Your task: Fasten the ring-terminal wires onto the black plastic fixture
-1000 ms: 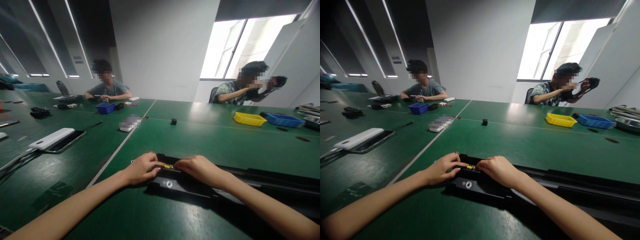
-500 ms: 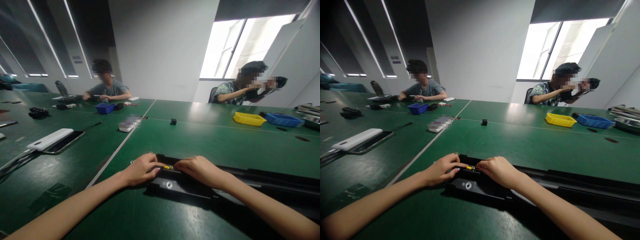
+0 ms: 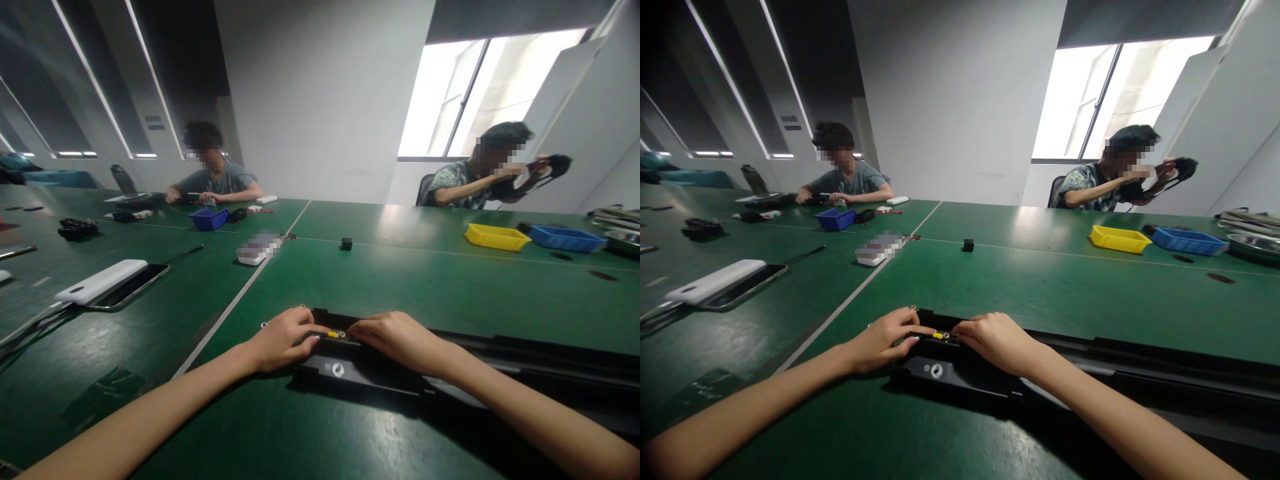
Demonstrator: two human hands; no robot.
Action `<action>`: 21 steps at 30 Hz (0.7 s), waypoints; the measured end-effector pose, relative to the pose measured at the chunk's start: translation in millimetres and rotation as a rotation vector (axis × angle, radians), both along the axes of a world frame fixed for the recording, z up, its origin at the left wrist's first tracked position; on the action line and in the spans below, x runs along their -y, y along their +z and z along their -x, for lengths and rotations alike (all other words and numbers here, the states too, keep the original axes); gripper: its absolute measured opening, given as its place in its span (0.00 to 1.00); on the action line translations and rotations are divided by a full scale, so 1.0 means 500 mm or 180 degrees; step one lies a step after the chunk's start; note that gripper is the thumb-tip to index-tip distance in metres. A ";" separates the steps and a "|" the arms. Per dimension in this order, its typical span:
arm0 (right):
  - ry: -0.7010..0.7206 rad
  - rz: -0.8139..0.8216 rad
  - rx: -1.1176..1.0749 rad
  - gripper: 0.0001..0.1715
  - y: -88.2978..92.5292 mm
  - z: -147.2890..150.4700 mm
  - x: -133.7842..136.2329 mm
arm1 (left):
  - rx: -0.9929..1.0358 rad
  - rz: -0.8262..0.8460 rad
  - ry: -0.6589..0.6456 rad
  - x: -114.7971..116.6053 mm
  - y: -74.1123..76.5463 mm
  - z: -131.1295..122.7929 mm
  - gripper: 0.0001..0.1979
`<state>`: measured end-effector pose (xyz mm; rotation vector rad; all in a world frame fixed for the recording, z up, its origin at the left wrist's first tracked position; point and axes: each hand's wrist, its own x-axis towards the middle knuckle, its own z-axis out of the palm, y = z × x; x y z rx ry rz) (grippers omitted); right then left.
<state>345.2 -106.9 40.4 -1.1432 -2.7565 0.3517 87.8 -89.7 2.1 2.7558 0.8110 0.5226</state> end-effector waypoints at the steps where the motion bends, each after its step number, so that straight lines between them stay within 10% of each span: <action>1: -0.0002 0.0001 -0.0004 0.19 0.000 0.000 0.001 | -0.0002 0.0004 -0.0001 0.000 0.000 0.000 0.17; 21: 0.0025 -0.0023 -0.0021 0.18 -0.003 -0.001 0.000 | 0.0028 -0.0024 0.0009 0.001 -0.002 -0.001 0.16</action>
